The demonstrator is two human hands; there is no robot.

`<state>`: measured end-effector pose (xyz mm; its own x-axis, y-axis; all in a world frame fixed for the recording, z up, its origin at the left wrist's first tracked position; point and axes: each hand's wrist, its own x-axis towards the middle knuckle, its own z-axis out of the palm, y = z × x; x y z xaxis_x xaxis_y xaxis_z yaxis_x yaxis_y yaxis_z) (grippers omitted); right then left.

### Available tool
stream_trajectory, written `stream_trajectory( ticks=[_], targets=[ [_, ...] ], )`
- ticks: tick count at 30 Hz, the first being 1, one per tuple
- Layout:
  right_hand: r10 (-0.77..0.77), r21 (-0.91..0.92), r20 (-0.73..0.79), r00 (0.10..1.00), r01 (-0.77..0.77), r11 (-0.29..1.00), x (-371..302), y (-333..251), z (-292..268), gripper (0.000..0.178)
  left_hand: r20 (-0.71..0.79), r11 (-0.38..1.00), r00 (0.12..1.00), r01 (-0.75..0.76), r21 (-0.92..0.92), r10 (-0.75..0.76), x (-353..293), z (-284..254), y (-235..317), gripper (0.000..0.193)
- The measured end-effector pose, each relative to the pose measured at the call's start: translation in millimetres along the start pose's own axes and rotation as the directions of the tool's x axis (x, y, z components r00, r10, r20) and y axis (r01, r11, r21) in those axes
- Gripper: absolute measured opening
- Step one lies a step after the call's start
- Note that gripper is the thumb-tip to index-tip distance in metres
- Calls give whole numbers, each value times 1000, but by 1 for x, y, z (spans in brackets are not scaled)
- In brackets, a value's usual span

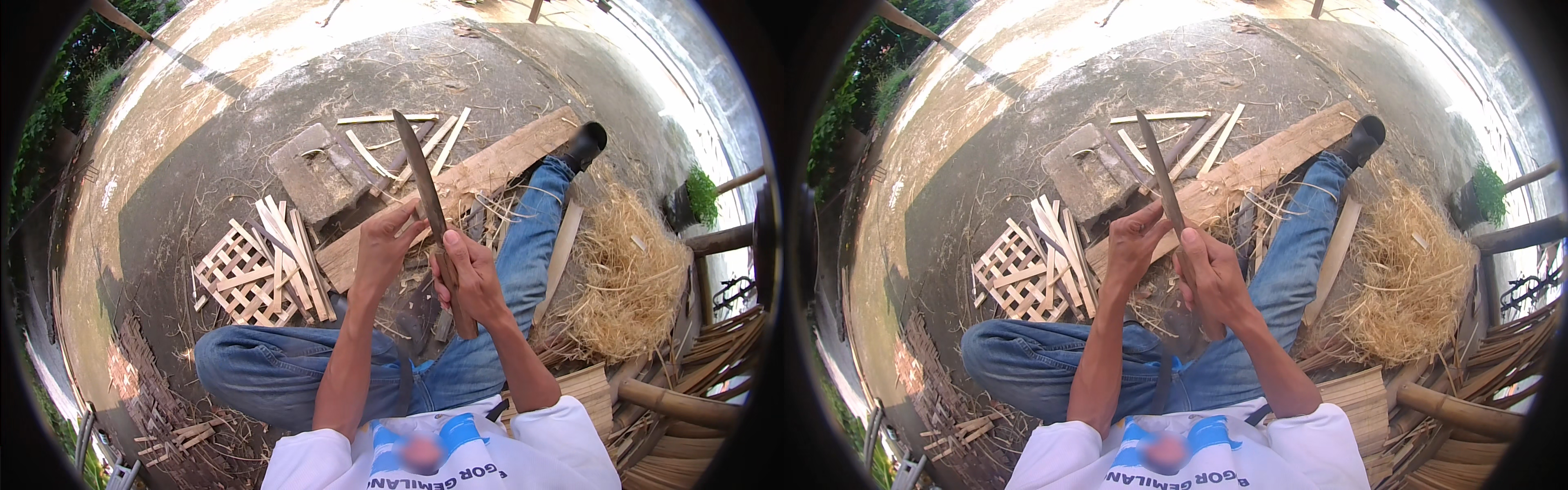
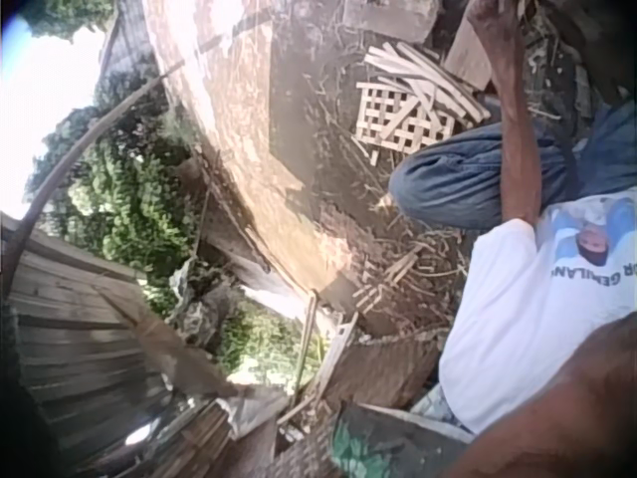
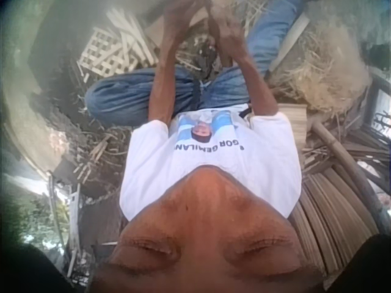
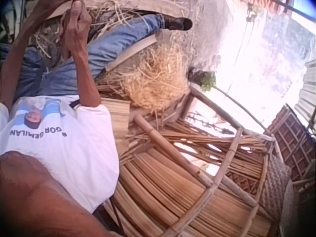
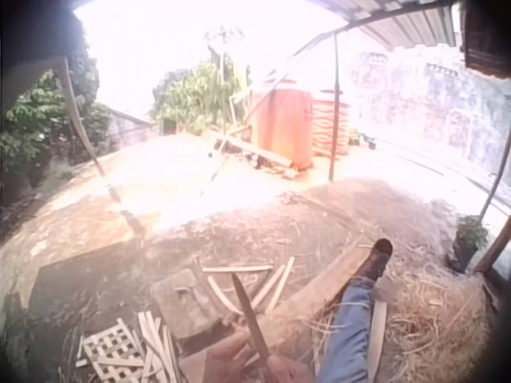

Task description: The person sits on the ground and uses a knife to shave thin strips from small wooden pieces. The person repeatedly holds the wood, shaves it, and places the finished pieces aside.

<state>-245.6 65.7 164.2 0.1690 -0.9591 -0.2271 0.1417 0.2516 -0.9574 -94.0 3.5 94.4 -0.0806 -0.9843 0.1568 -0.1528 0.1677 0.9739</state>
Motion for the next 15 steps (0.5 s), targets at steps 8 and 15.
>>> stream_trajectory(
  ticks=[8, 15],
  targets=[
    [-39, -148, -30, 999, 34, 988, -2, -2, 4, 47, -4, 999, 1000, -30, 23, 30, -1, 0, 6, 35],
    [-117, -380, -52, 992, 89, 921, -3, -6, 1, 48, 3, 985, 993, -119, 124, 120, -2, 1, 12, 33]
  ],
)
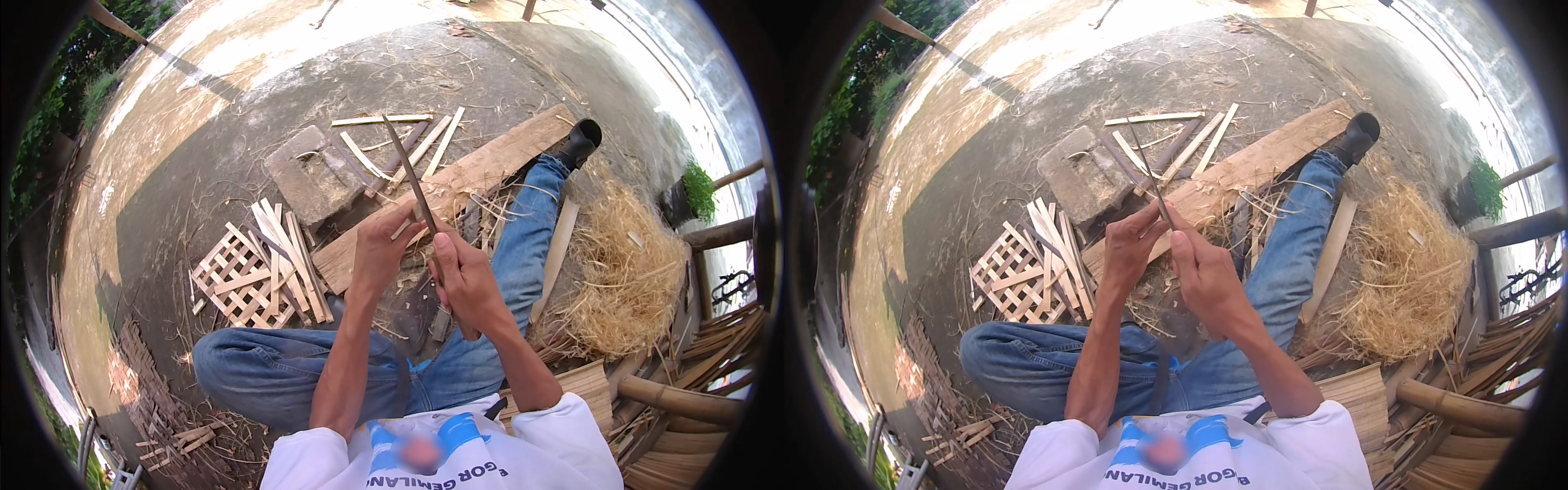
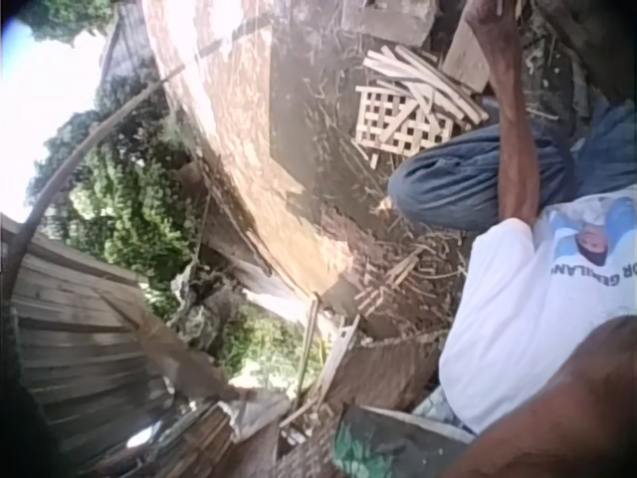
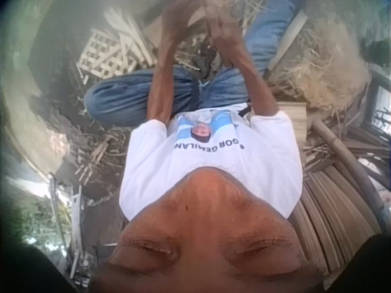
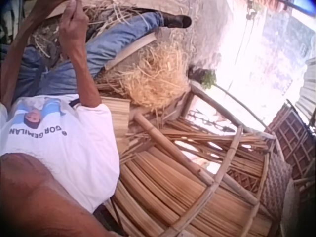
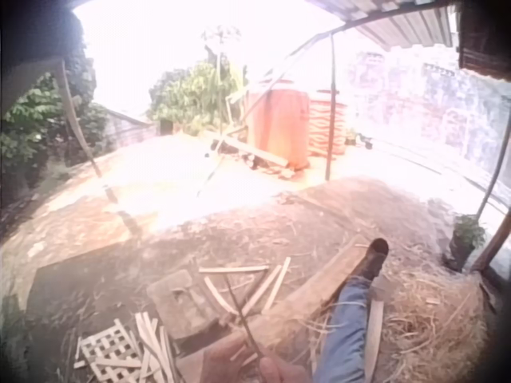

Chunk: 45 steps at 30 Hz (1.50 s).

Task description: The person sits on the ground and uses a knife to shave thin strips from small wooden pieces. The person repeatedly holds the wood, shaves it, and places the finished pieces aside.

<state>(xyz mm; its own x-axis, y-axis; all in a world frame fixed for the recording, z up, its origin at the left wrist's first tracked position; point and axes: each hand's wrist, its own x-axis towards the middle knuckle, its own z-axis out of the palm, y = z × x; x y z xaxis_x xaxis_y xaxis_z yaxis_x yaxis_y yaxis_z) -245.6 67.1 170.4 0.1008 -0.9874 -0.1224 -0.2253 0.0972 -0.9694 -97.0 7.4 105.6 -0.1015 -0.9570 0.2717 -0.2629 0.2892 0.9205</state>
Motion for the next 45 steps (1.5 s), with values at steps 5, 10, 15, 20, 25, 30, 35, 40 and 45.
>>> stream_trajectory(
  ticks=[5, 10, 15, 20, 25, 30, 35, 40, 45],
  targets=[
    [72, -40, 11, 997, -72, 997, -3, -12, -4, 48, 9, 999, 1000, 29, -12, -29, 1, 2, -1, 33],
    [57, -50, 21, 998, -56, 997, -3, -16, -6, 48, 13, 999, 999, 49, -1, -49, 3, 3, -2, 38],
    [63, -49, 29, 998, -61, 997, 5, -18, -9, 48, -3, 999, 999, 48, -5, -48, 4, 3, -2, 34],
    [-11, 13, 44, 999, 10, 1000, 10, -7, -6, 50, -4, 997, 998, 67, 25, -66, -3, 4, -5, 36],
    [-30, -1, 30, 999, 30, 1000, -10, -24, -7, 50, -18, 996, 997, 76, -36, -77, -4, -2, 13, 40],
    [41, 62, 61, 997, -45, 997, 13, -3, -12, 49, -197, 998, 979, 38, -44, -46, 13, 28, -24, 45],
    [41, 121, 74, 996, -50, 991, 9, -13, -10, 49, -37, 983, 988, 148, -111, -153, -2, 23, -48, 43],
    [65, 148, 115, 991, -82, 986, 9, -18, -22, 52, 38, 990, 990, 134, -44, -133, 8, 15, -8, 46],
    [106, 172, 112, 988, -125, 977, 25, 7, -23, 51, -103, 993, 987, 120, -2, -119, -8, 40, -58, 47]
  ],
)
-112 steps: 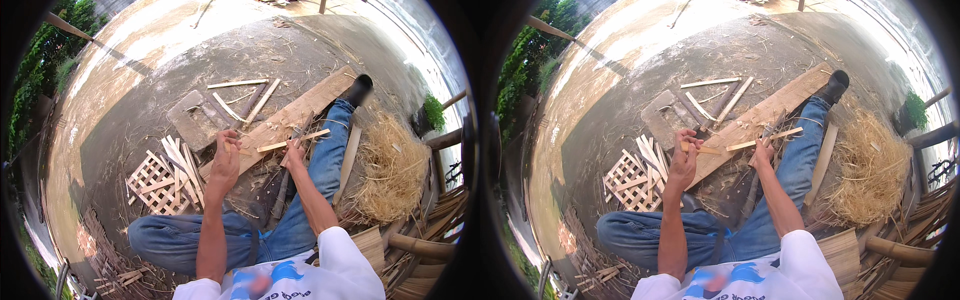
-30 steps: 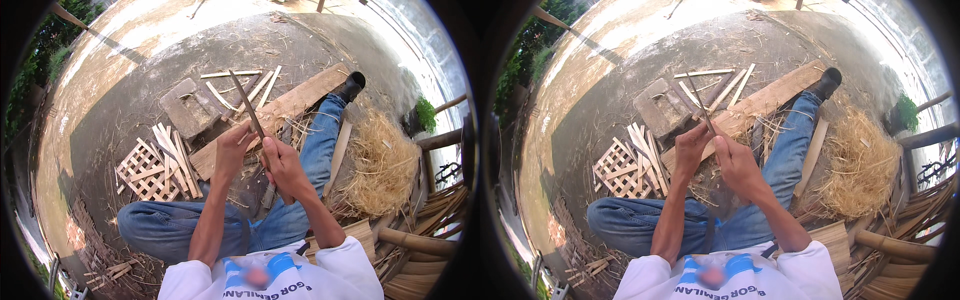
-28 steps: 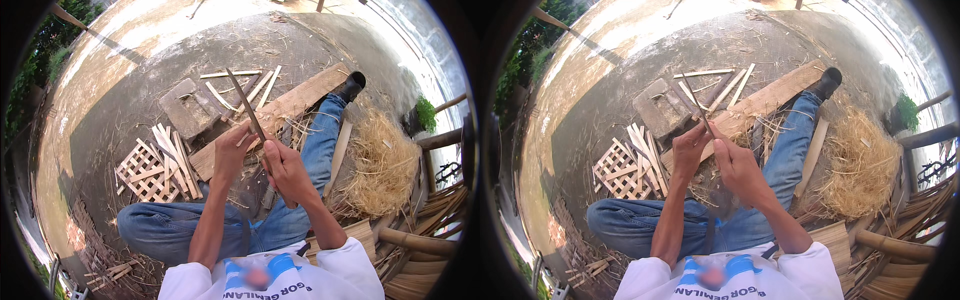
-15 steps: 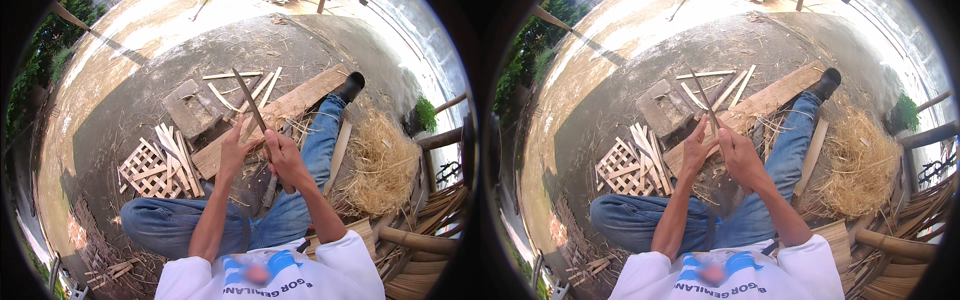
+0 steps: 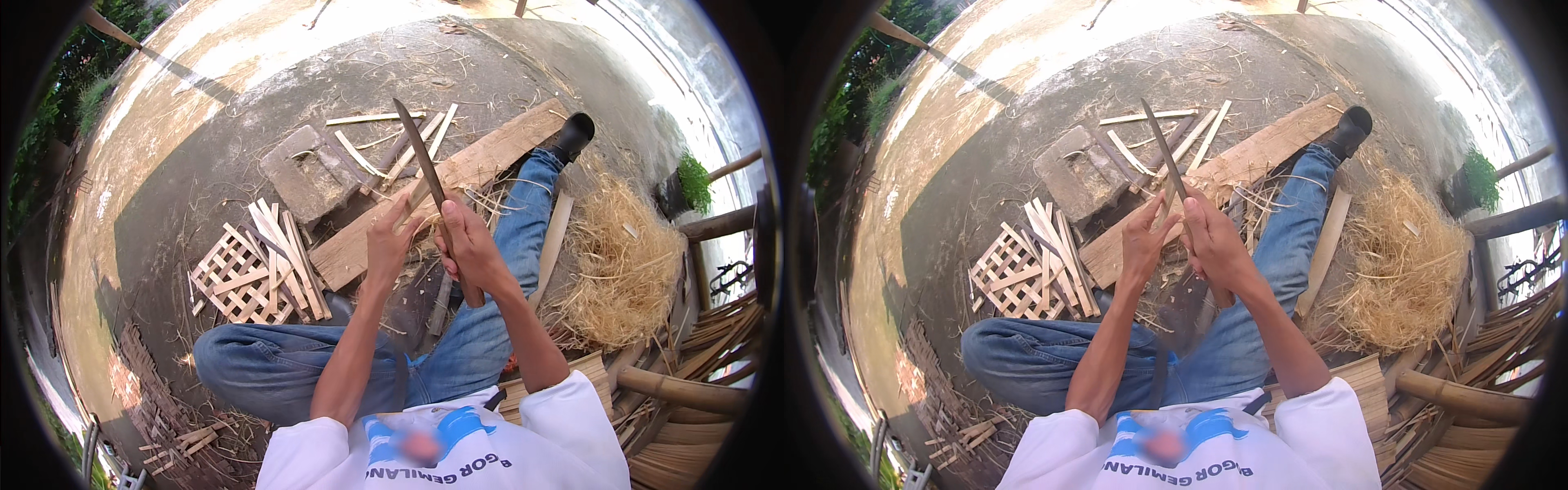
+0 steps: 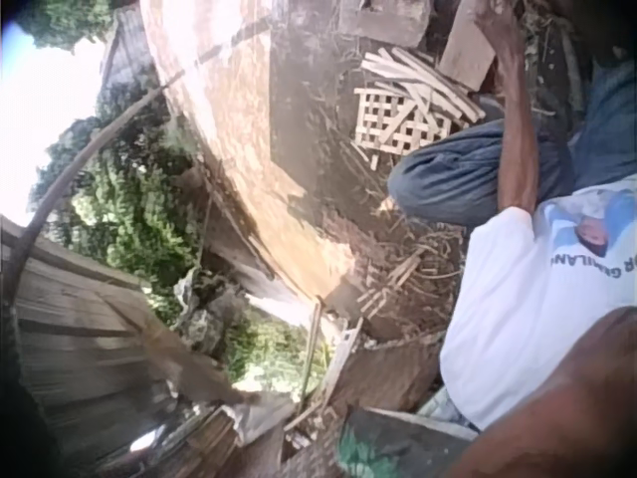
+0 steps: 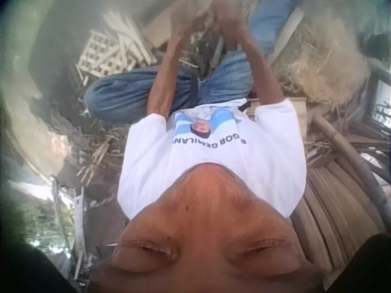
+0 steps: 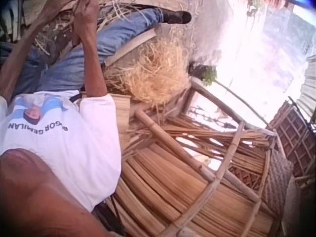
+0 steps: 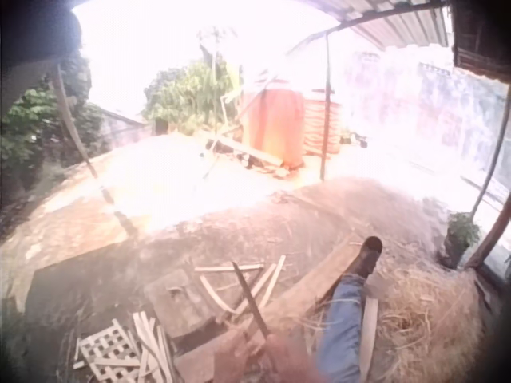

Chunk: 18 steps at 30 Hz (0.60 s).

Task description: The person sits on the ground and uses a knife to shave thin strips from small wooden pieces. The person repeatedly holds the wood, shaves it, and places the finished pieces aside.

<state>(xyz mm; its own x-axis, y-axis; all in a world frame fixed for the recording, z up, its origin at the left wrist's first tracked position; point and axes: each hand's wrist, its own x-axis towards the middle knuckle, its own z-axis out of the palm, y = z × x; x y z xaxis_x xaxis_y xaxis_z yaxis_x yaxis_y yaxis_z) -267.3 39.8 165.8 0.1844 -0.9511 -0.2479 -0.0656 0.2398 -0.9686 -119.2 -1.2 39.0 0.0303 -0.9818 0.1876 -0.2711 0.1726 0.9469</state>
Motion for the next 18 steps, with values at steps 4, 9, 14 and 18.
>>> stream_trajectory(
  ticks=[4, 9, 14, 18],
  targets=[
    [-78, -11, 27, 997, 79, 997, -10, -16, 1, 54, 51, 995, 998, 51, -89, -47, 8, -15, 25, 44],
    [65, -112, -42, 997, -69, 991, 11, 24, 12, 53, -48, 976, 998, 50, 212, -41, 0, -21, 6, 38],
    [-27, -191, 24, 999, 31, 981, 21, 34, 9, 52, -47, 960, 959, 280, 9, -280, 10, -45, 13, 40],
    [87, -156, 42, 995, -80, 985, 16, 10, 7, 53, -126, 960, 956, 248, -133, -265, 16, -61, 37, 43]
  ],
)
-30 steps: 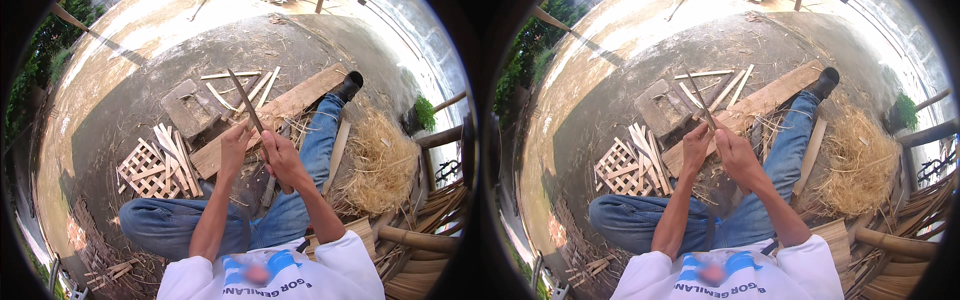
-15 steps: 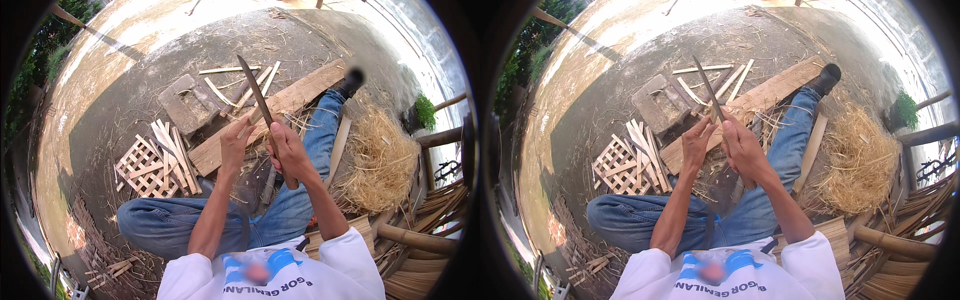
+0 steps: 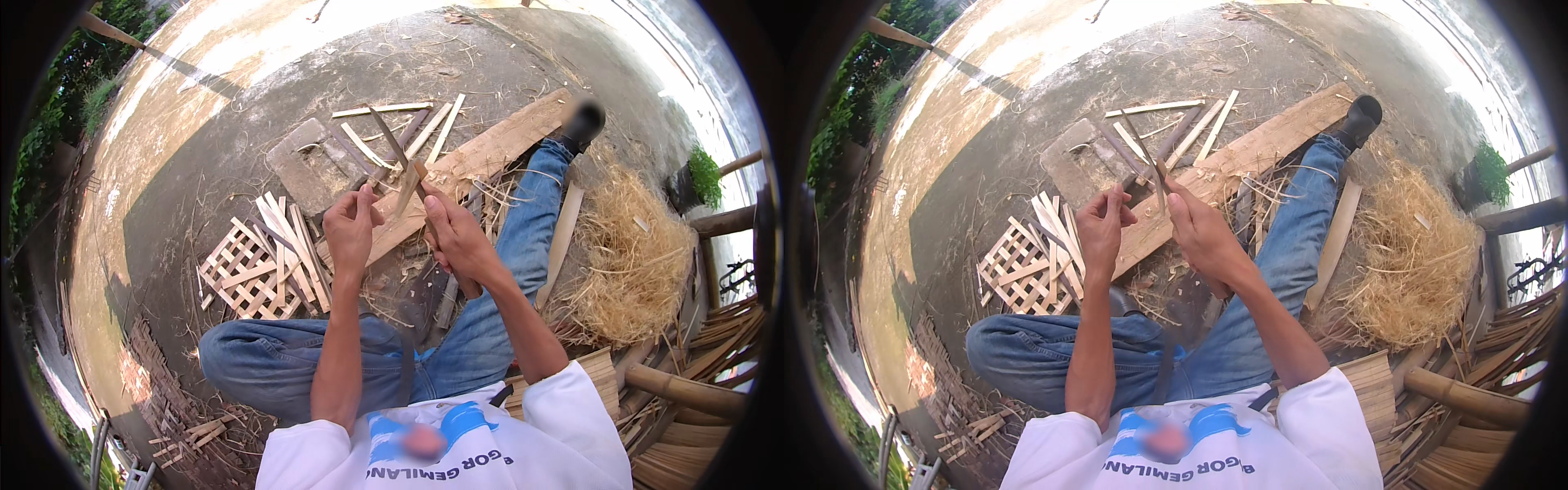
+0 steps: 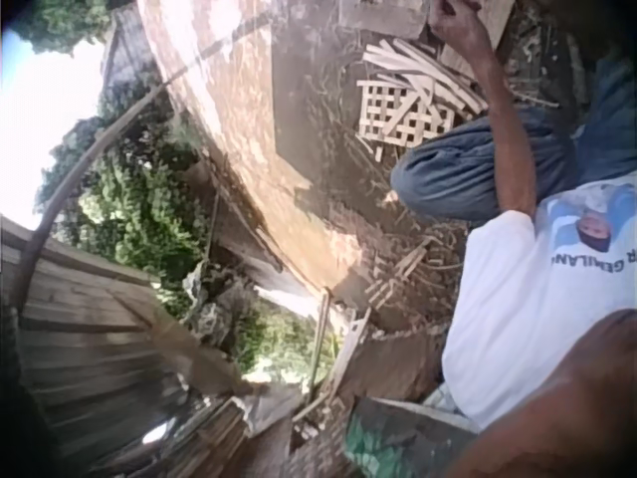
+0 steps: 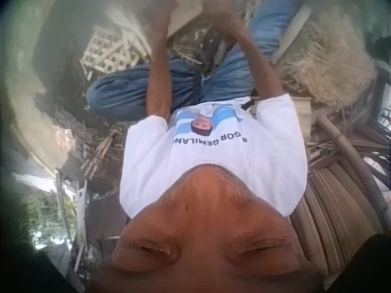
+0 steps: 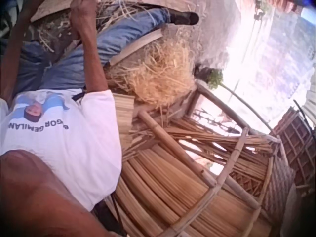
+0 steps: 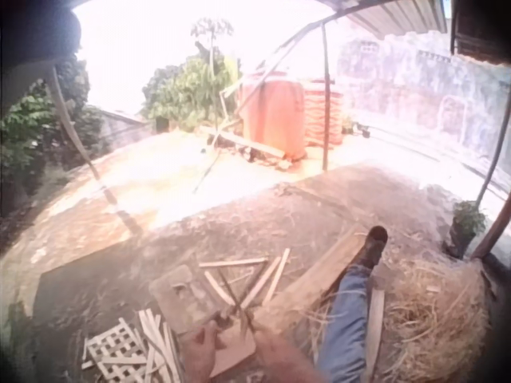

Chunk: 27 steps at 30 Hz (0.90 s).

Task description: The person sits on the ground and uses a knife to shave thin strips from small wooden pieces. The person repeatedly holds the wood, shaves it, and places the finished pieces aside.

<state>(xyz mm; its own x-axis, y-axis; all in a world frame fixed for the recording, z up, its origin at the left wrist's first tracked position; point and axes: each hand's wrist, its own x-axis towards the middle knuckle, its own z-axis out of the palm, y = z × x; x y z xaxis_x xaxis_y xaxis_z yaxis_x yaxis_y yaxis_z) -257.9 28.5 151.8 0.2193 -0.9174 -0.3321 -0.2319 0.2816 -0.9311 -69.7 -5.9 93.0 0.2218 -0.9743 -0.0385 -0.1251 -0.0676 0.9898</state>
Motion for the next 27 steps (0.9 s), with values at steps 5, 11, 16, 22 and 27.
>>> stream_trajectory(
  ticks=[5, 11, 16, 22, 27],
  targets=[
    [-149, -60, -74, 986, 145, 988, 25, 38, 7, 54, 82, 978, 983, 175, -118, -166, 9, 9, 24, 69],
    [-145, -139, -70, 987, 134, 981, 36, 26, 0, 54, 243, 938, 916, 343, -57, -320, 20, 19, 46, 109],
    [-140, -180, -55, 989, 129, 975, 43, 24, -7, 53, 264, 948, 915, 319, -12, -305, 34, 32, 48, 91],
    [-171, -201, -53, 984, 158, 967, 40, 16, -17, 48, 277, 928, 929, 306, -210, -244, 40, 43, 37, 71],
    [-165, -377, -48, 985, 135, 916, 42, 15, -27, 47, 192, 906, 959, 263, -331, -208, 34, 54, 39, 67]
  ],
)
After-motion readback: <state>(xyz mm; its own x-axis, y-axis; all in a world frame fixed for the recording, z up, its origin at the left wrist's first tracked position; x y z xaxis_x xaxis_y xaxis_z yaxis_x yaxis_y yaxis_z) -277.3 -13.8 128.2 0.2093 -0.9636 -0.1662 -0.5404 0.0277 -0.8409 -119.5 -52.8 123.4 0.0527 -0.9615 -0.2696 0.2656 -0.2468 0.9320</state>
